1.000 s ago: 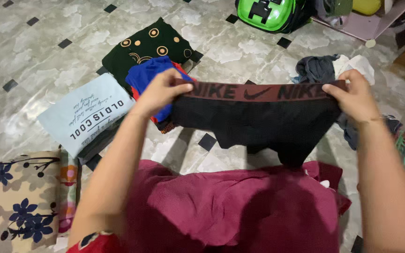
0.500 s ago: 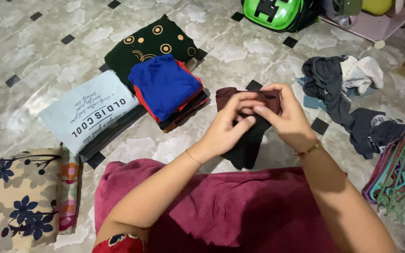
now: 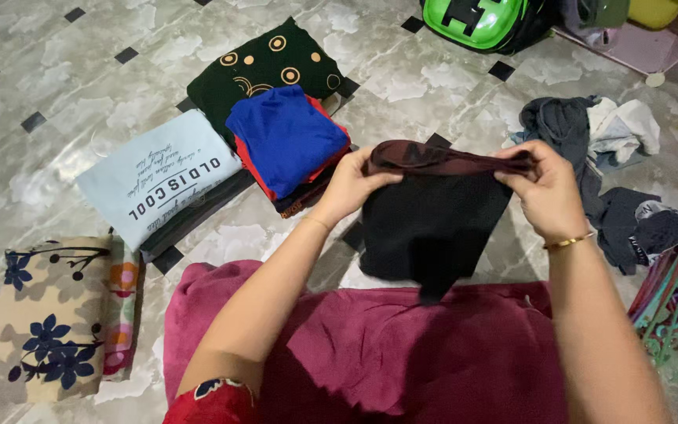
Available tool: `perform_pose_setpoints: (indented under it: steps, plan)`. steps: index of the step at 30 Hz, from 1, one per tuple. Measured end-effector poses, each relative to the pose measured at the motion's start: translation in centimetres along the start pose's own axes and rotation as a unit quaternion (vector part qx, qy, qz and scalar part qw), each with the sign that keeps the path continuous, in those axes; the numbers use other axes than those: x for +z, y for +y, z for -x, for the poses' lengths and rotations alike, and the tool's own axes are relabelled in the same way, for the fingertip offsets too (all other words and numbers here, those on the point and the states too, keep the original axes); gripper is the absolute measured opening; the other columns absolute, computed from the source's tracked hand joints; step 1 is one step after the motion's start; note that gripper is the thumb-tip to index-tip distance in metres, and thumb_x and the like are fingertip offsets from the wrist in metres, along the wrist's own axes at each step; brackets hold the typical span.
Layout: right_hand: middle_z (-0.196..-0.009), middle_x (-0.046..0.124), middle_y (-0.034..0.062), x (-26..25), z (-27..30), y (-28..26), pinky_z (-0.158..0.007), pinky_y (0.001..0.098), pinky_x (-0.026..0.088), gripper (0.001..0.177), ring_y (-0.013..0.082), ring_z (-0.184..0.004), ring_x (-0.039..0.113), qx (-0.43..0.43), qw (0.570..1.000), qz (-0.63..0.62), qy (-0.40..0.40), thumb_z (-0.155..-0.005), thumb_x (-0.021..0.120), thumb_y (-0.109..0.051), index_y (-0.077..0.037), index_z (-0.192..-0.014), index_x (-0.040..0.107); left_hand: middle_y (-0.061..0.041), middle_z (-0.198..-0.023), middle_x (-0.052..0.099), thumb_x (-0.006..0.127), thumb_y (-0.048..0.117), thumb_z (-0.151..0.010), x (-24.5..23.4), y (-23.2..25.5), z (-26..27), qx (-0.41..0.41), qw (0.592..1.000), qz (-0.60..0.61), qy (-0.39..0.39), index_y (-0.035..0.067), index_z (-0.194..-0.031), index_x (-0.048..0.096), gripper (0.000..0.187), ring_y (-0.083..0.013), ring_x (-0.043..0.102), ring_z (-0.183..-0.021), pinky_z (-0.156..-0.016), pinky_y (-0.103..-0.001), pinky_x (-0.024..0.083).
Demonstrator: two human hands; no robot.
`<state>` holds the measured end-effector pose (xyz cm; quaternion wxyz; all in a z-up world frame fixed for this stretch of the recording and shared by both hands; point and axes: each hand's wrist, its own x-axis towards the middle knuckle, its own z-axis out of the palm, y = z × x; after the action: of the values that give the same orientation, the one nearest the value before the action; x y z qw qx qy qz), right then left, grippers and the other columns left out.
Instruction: The person folds several shirts, shorts, and other items of clothing by hand, stacking them onto a folded blanket and gathering hangers.
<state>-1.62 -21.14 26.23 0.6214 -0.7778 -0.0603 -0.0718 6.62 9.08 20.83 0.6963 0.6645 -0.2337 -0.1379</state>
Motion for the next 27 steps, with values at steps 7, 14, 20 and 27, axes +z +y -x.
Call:
perform_pose_setpoints:
  steps: [7,14,20,27]
  plan:
    - [-0.125,0.067,0.0121,-1.5,1.9,2.4,-0.109,0.0337,0.054,0.031,0.0184,-0.122,0.066,-0.113,0.992,-0.044,0.04,-0.087,0.057,0.02,-0.005,-0.106,0.055,-0.011,-0.102,0.067,0.069,-0.006,-0.077,1.0,1.2,1.6,0.209,0.958,-0.193,0.047,0.002,-0.11,0.063,0.034,-0.0227,0.065,-0.094,-0.084,-0.03,0.051]
    - [-0.11,0.072,0.0096,-0.3,6.9,13.0,-0.094,0.0347,0.055,0.026,0.0194,-0.106,0.066,0.042,0.979,0.053,-0.193,-0.076,0.067,0.012,-0.004,-0.095,0.061,-0.014,-0.088,0.068,0.079,0.002,-0.079,1.0,-9.0,5.3,0.058,0.949,-0.288,-0.115,0.0,-0.096,0.063,0.024,-0.0258,0.07,-0.084,-0.075,-0.036,0.054]
    - [-0.103,0.074,0.0052,0.0,6.6,17.6,-0.09,0.0338,0.056,0.026,0.0192,-0.1,0.069,0.183,0.942,0.116,-0.255,-0.079,0.075,0.002,-0.006,-0.101,0.065,-0.01,-0.086,0.076,0.083,0.009,-0.075,1.0,-16.1,4.4,-0.113,0.935,-0.249,-0.227,0.005,-0.114,0.07,0.042,-0.0208,0.072,-0.079,-0.075,-0.035,0.057]
    - [-0.128,0.054,0.0208,-0.2,1.0,27.6,-0.097,0.0422,0.049,0.078,0.0321,-0.117,0.055,0.202,0.968,0.128,0.077,-0.076,0.085,-0.02,0.004,-0.132,0.037,-0.021,-0.121,0.064,0.078,0.034,-0.085,3.9,-16.8,-0.9,-0.146,0.934,-0.309,0.105,0.001,-0.135,0.054,0.065,-0.0367,0.063,-0.109,-0.091,-0.047,0.052]
